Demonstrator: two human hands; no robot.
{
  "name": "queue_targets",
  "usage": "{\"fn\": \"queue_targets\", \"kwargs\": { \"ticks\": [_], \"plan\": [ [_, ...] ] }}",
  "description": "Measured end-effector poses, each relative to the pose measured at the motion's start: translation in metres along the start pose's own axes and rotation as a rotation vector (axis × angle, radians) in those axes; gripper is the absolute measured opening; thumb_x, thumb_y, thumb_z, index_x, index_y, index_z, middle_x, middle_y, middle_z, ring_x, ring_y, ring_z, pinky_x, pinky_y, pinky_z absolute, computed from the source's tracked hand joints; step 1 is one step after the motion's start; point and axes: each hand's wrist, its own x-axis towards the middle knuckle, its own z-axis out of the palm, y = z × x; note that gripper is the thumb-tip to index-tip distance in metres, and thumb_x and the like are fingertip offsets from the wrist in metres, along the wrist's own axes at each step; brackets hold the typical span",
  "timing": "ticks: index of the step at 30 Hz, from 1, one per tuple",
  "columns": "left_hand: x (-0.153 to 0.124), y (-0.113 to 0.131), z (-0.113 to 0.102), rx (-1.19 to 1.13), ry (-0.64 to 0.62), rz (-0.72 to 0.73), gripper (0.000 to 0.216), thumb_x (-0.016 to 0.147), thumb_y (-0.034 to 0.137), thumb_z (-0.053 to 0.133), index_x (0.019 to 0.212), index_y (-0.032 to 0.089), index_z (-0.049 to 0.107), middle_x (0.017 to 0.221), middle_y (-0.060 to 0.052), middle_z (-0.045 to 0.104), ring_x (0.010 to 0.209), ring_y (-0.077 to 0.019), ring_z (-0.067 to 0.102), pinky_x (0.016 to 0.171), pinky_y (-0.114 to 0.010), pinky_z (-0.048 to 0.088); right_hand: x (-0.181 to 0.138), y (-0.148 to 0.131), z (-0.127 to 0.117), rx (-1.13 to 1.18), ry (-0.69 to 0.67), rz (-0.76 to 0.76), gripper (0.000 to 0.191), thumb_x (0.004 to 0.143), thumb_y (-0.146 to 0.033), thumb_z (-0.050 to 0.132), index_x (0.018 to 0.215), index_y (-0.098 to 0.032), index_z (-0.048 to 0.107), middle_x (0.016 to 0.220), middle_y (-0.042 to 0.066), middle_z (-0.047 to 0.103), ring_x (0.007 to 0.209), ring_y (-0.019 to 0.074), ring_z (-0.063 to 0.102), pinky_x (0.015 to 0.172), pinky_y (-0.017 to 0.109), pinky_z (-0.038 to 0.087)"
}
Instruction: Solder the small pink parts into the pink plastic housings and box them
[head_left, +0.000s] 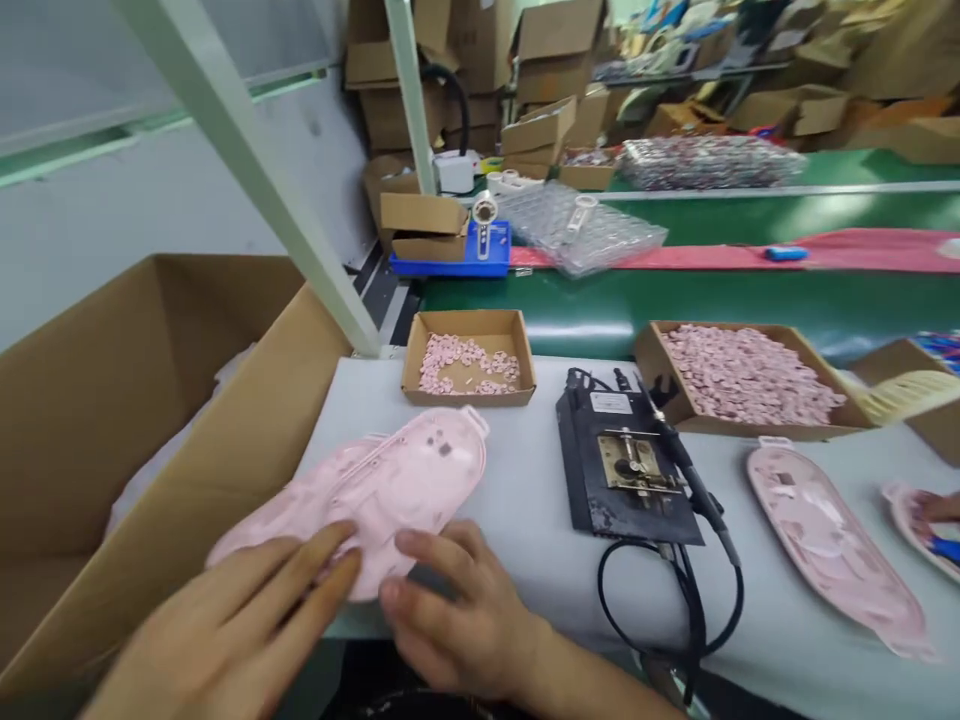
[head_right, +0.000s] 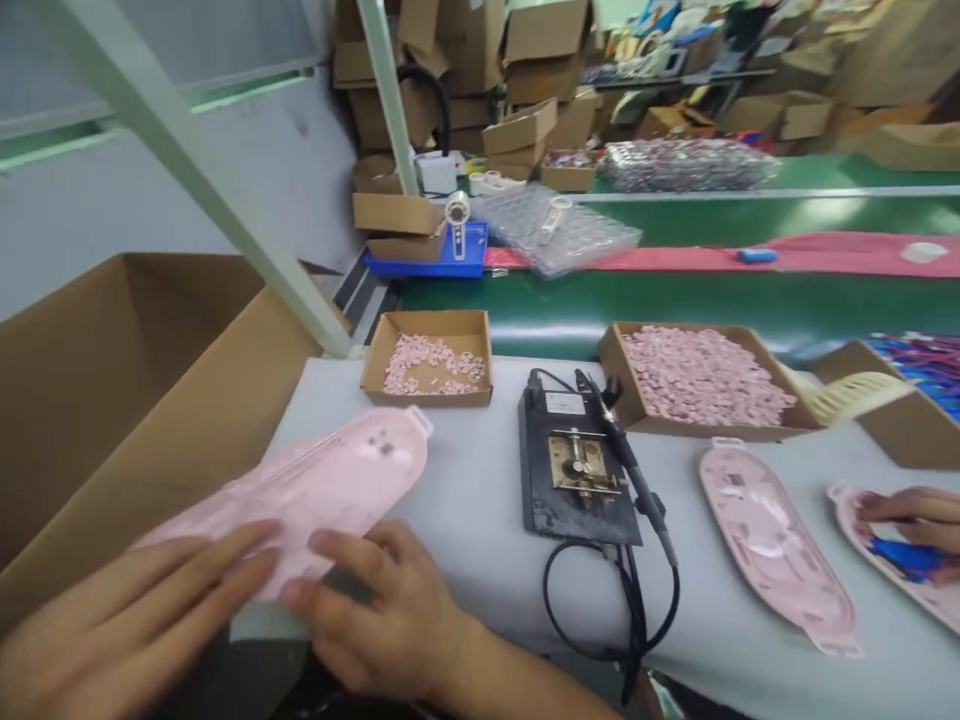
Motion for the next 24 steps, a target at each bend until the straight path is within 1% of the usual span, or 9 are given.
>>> {"fn": "queue_targets", "kwargs": {
  "ticks": [3, 5, 8, 12, 14, 16, 19, 21, 24],
  "plan": [
    [-0.003, 0.026, 0.034, 0.022, -0.086, 0.105, 0.041, 0.1, 0.005, 0.044, 0.132, 0.017, 0.065, 0.129, -0.007, 0.072, 0.101, -0.0222, 0.067, 0.089, -0.038, 0.051, -0.018, 0.008, -0.007, -0.07, -0.103, 0.151, 0.034, 0.092, -0.006, 0.056, 0.124, -0.015, 0.06, 0.116, 0.012, 0.068, 0.111, 0.0219, 0.059, 0.09, 0.038, 0.055],
    [-0.009, 0.038, 0.062, 0.013, -0.058, 0.021, 0.045, 0.096, -0.002, 0.046, 0.132, 0.017, 0.065, 0.13, -0.008, 0.071, 0.095, -0.0212, 0.067, 0.084, -0.037, 0.052, -0.035, 0.015, -0.014, -0.055, -0.128, 0.275, 0.028, 0.091, -0.004, 0.055, 0.116, -0.016, 0.062, 0.114, 0.01, 0.067, 0.105, 0.0221, 0.056, 0.089, 0.038, 0.056],
    [-0.019, 0.047, 0.102, -0.008, 0.018, -0.134, 0.051, 0.09, -0.009, 0.049, 0.133, 0.015, 0.064, 0.129, -0.011, 0.071, 0.097, -0.0214, 0.067, 0.086, -0.037, 0.051, -0.051, 0.023, -0.027, -0.081, -0.27, 0.401, 0.022, 0.092, -0.009, 0.057, 0.111, -0.017, 0.062, 0.119, 0.01, 0.066, 0.105, 0.0245, 0.054, 0.089, 0.04, 0.057],
    [-0.019, 0.049, 0.128, -0.096, 0.081, -0.248, 0.04, 0.093, -0.004, 0.055, 0.126, 0.014, 0.066, 0.121, -0.011, 0.072, 0.1, -0.022, 0.067, 0.089, -0.038, 0.051, -0.046, 0.023, -0.049, -0.271, -0.554, 0.48, 0.04, 0.089, -0.007, 0.054, 0.127, -0.02, 0.06, 0.141, 0.013, 0.057, 0.11, 0.028, 0.057, 0.09, 0.047, 0.059],
    [-0.015, 0.044, 0.128, -0.197, 0.113, -0.235, 0.033, 0.095, 0.002, 0.059, 0.125, 0.013, 0.066, 0.12, -0.011, 0.071, 0.103, -0.0226, 0.067, 0.09, -0.037, 0.052, -0.033, 0.02, -0.064, -0.304, -0.691, 0.454, 0.053, 0.085, -0.005, 0.052, 0.136, -0.022, 0.056, 0.15, 0.013, 0.05, 0.11, 0.0275, 0.059, 0.087, 0.046, 0.06],
    [-0.013, 0.033, 0.121, -0.35, 0.172, -0.185, 0.028, 0.094, 0.006, 0.062, 0.121, 0.012, 0.067, 0.117, -0.012, 0.072, 0.105, -0.0225, 0.067, 0.089, -0.035, 0.054, -0.012, 0.017, -0.079, -0.268, -0.781, 0.387, 0.057, 0.085, -0.007, 0.052, 0.14, -0.022, 0.054, 0.146, 0.013, 0.055, 0.107, 0.0253, 0.062, 0.085, 0.042, 0.06],
    [-0.014, -0.001, 0.114, -0.568, 0.266, -0.144, 0.026, 0.093, 0.007, 0.062, 0.117, 0.015, 0.067, 0.108, -0.009, 0.073, 0.1, -0.0194, 0.068, 0.087, -0.032, 0.056, 0.035, 0.021, -0.093, -0.311, -0.764, 0.311, 0.038, 0.096, -0.014, 0.049, 0.132, -0.018, 0.059, 0.103, 0.008, 0.071, 0.084, 0.0191, 0.064, 0.073, 0.034, 0.056],
    [-0.012, -0.03, 0.117, -0.618, 0.278, -0.203, 0.026, 0.094, 0.01, 0.062, 0.118, 0.019, 0.067, 0.105, -0.006, 0.073, 0.097, -0.0183, 0.068, 0.087, -0.031, 0.056, 0.076, 0.037, -0.09, -0.491, -0.721, 0.296, 0.028, 0.102, -0.02, 0.045, 0.121, -0.016, 0.065, 0.086, 0.006, 0.07, 0.076, 0.0182, 0.062, 0.067, 0.033, 0.051],
    [-0.005, -0.065, 0.136, -0.548, 0.302, -0.366, 0.023, 0.095, 0.015, 0.064, 0.116, 0.022, 0.066, 0.106, -0.006, 0.073, 0.096, -0.0205, 0.068, 0.091, -0.036, 0.055, 0.137, 0.085, -0.067, -0.772, -0.853, 0.42, 0.029, 0.105, -0.026, 0.043, 0.115, -0.018, 0.068, 0.1, 0.008, 0.072, 0.089, 0.0212, 0.067, 0.074, 0.035, 0.051]
  ]
}}
